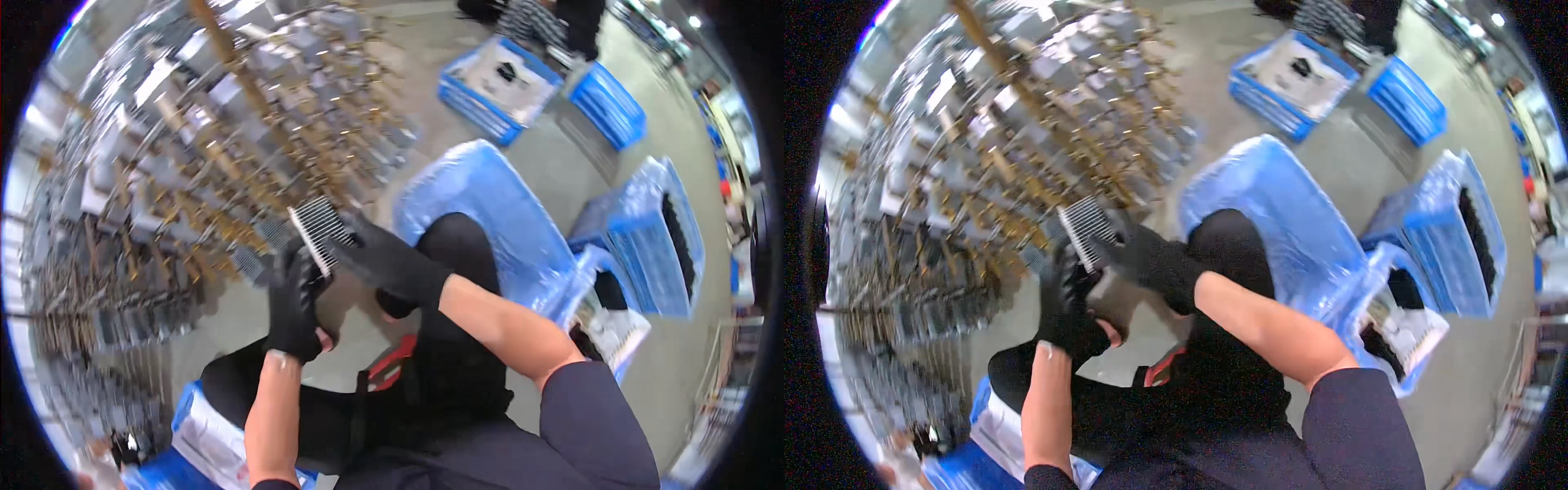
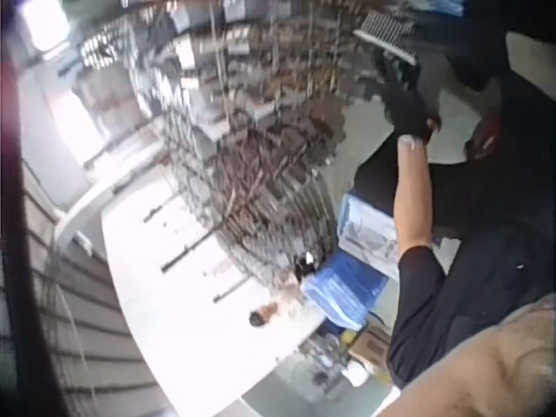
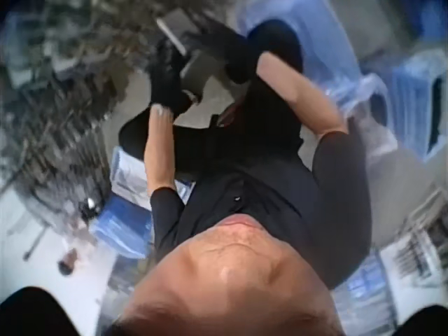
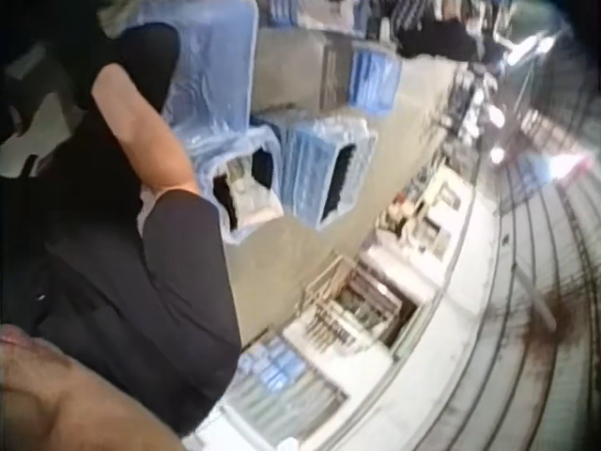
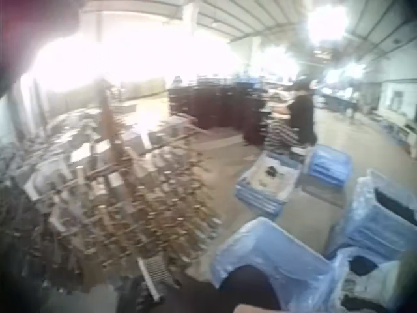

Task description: The person sets a plastic-lined crate on the floor, puts on black gloves, and unloads metal heat sinks from hanging racks, placing them into the crate by hand.

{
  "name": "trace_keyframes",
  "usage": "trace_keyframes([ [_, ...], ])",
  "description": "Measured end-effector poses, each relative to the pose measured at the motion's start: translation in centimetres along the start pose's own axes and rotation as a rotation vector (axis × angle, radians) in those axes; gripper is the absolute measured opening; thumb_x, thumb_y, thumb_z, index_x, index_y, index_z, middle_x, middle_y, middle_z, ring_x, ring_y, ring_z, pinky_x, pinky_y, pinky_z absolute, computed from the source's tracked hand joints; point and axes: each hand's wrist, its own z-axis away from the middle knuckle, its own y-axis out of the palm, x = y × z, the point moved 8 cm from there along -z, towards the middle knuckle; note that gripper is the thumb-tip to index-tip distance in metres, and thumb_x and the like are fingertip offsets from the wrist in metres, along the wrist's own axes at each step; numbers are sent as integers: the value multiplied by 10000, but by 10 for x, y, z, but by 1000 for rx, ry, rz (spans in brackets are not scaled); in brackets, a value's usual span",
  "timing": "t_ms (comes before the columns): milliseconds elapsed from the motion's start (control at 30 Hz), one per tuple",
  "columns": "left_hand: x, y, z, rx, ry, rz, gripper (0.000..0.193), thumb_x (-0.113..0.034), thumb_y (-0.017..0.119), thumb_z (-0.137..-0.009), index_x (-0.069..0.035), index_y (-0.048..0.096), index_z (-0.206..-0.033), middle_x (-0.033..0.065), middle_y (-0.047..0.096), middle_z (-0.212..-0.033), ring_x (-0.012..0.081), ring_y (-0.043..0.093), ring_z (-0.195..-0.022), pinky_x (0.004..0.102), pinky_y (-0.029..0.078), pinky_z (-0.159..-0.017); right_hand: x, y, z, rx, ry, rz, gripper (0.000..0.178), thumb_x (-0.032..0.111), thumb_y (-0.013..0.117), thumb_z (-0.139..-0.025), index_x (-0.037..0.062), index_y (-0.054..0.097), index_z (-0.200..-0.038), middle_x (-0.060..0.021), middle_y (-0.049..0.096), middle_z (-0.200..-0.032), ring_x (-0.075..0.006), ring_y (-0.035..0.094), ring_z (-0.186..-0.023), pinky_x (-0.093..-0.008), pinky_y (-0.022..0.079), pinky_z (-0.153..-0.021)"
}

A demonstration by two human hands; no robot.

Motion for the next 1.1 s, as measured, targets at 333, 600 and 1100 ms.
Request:
trace_keyframes([
  [333, -76, 70, 1, 37, 240, -289, 417, -110, 623, -956, -6, 541, -1351, 96, 612, -1260, 164, 586, -1120, 308, 463, -959, 69, -150, 109, -499, -58, 247, 697, 198, 824, -819, -29, 483, -1383, -101, 619, -1096, -147, 601, -952, -298, 516, -843],
  [600, 10, 9, 16, -162, -97, -469, 371, -154, 605, -990, 2, 563, -1324, 111, 634, -1265, 196, 612, -1153, 330, 471, -997, -176, -301, 178, -731, 306, 813, 749, 327, 761, -814, -23, 432, -1389, -278, 597, -1234, -405, 625, -1095, -484, 506, -940],
  [1100, 147, -22, 37, 208, -388, -724, 230, -121, 688, -903, -24, 670, -1110, 175, 693, -1047, 319, 678, -959, 394, 533, -834, -405, -348, 92, -591, 661, 1212, 653, 281, 631, -901, 130, 390, -1489, -233, 540, -1316, -400, 621, -1056, -522, 534, -839],
])
